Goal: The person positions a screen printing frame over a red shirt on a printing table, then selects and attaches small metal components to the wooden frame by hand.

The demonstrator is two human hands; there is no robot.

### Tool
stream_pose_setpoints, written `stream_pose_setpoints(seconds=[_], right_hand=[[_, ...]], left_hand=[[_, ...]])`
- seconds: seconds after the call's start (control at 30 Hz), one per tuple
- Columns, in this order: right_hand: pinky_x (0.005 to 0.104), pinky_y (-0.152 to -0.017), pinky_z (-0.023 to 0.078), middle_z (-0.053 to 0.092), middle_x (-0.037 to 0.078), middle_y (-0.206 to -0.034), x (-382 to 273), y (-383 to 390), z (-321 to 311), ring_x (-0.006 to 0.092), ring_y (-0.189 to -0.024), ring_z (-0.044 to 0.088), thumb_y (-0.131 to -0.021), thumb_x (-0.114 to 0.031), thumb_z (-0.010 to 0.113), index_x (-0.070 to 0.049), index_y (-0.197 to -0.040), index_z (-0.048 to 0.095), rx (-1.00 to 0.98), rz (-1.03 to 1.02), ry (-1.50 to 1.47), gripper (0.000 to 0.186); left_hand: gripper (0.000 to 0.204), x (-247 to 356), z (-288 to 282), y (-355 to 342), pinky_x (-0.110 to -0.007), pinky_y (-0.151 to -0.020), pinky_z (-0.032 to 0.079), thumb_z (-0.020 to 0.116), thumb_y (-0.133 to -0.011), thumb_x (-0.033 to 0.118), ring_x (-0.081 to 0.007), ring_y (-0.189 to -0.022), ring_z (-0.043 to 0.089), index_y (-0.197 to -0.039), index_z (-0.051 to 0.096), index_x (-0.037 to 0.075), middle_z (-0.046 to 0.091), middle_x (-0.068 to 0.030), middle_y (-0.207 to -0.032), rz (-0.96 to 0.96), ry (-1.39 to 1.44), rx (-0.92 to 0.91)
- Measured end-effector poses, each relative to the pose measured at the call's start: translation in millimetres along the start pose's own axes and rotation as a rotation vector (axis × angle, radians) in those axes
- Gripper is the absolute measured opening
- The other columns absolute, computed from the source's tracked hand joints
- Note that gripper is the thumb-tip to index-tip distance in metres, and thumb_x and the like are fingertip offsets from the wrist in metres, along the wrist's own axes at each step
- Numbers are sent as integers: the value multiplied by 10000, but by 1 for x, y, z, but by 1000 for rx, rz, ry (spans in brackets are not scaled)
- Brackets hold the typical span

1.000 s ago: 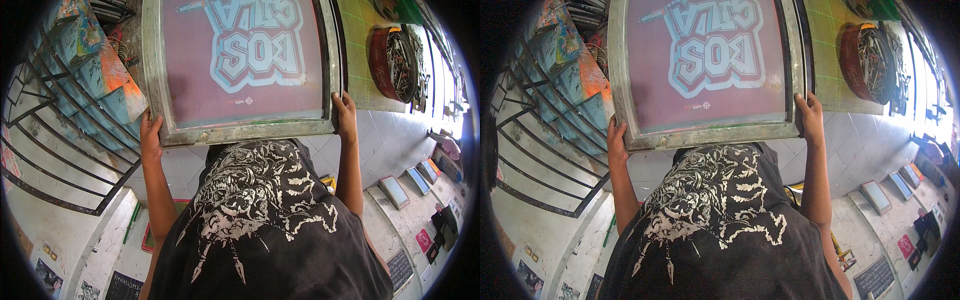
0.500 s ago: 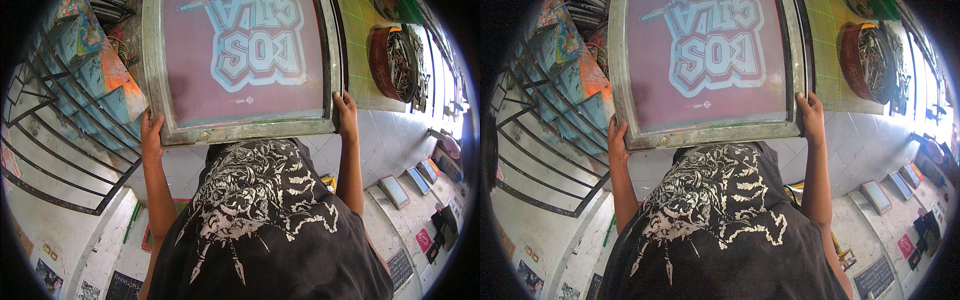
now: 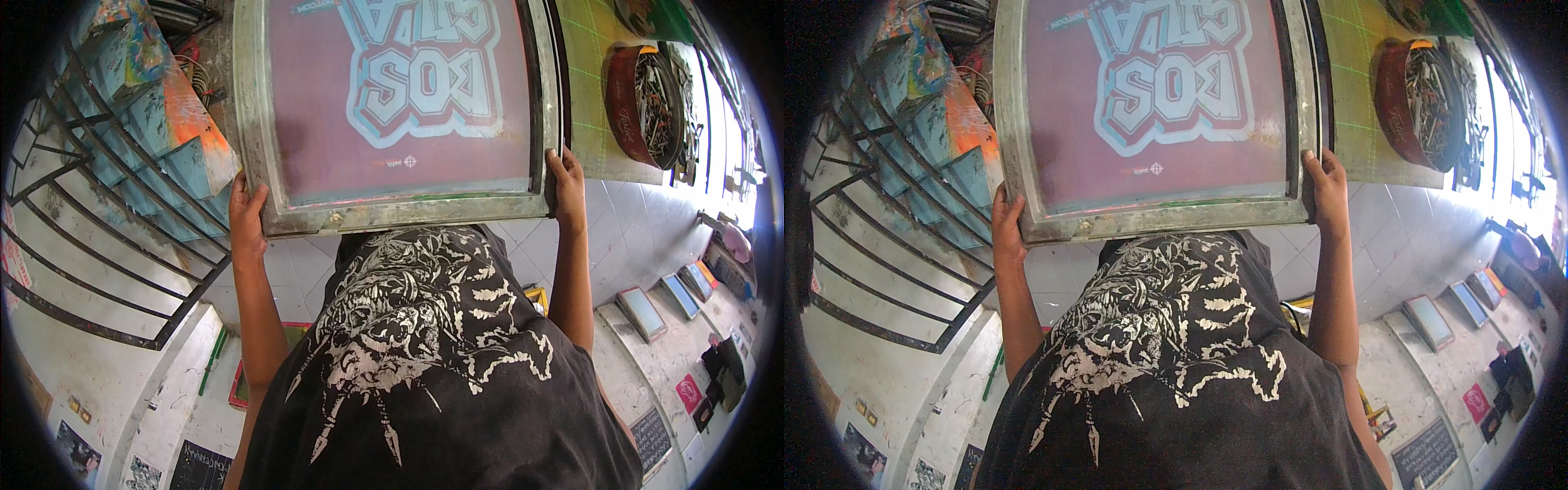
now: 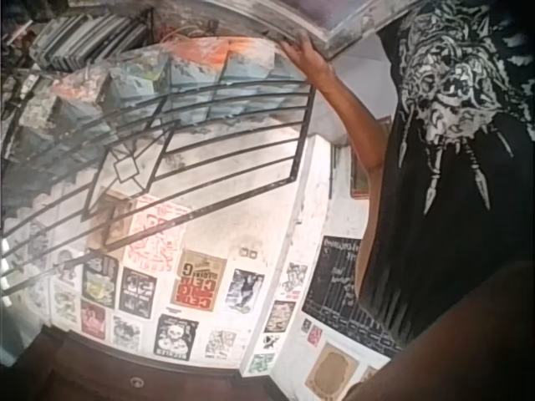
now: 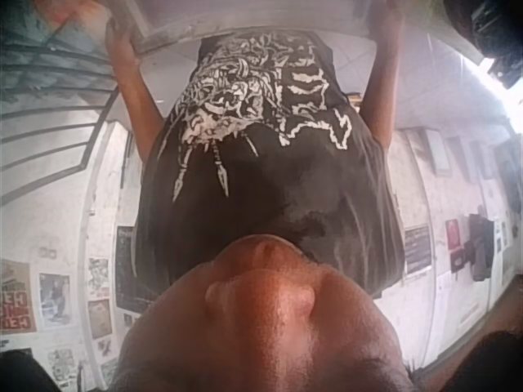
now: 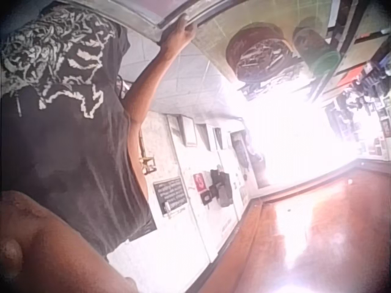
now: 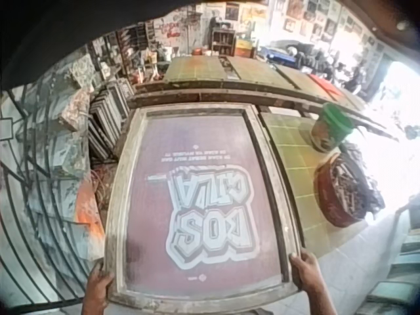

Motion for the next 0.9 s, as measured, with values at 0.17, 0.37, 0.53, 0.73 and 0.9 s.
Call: stream_pose_setpoints(seconds=[0.17, 0.37, 0.53, 0.73, 0.9], right_hand=[[241, -706, 441, 621, 20, -900, 0, 1, 0, 79, -778, 543, -941, -254, 599, 14, -1076, 599, 7, -3, 10, 299], [243, -708, 443, 624, 29, -907, 0, 1, 1, 84, -777, 548, -940, -248, 599, 21, -1090, 597, -8, 16, 9, 308], [245, -700, 445, 624, 30, -903, -3, -2, 2, 87, -770, 548, -933, -254, 605, 24, -1088, 598, -8, 21, -2, 318], [244, -704, 441, 618, 32, -896, -3, -3, -3, 91, -778, 547, -932, -246, 594, 26, -1117, 586, -22, 27, 113, 329], [271, -817, 436, 608, 71, -1008, -5, -15, -3, 130, -895, 548, -946, -261, 564, 44, -1199, 546, 4, 10, 40, 396]], left_hand=[[503, -4, -3, 1, -297, -942, 423, 632, -884, 86, -163, -1071, 563, -1337, 434, -7, 583, -91, -1208, -6, 7, 0], [524, -5, -2, 0, -295, -946, 423, 639, -880, 82, -166, -1074, 564, -1347, 423, -12, 584, -97, -1206, -25, 15, -3], [531, -1, -1, -2, -304, -941, 434, 630, -885, 93, -174, -1081, 562, -1356, 410, -15, 574, -108, -1218, -12, -24, 2], [594, 2, -6, -1, -336, -1001, 397, 624, -876, 91, -222, -1158, 522, -1395, 358, -25, 528, -139, -1286, -6, -178, 80], [604, -3, -7, 3, -322, -1018, 372, 600, -872, 34, -213, -1183, 507, -1412, 338, -37, 521, -136, -1304, -89, -113, 104]])
Point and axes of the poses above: each hand's wrist, its own y-axis away from the middle knuckle, its own z-axis out of the palm, x = y × z, the point moved 8 cm from there along -y, towards the middle knuckle
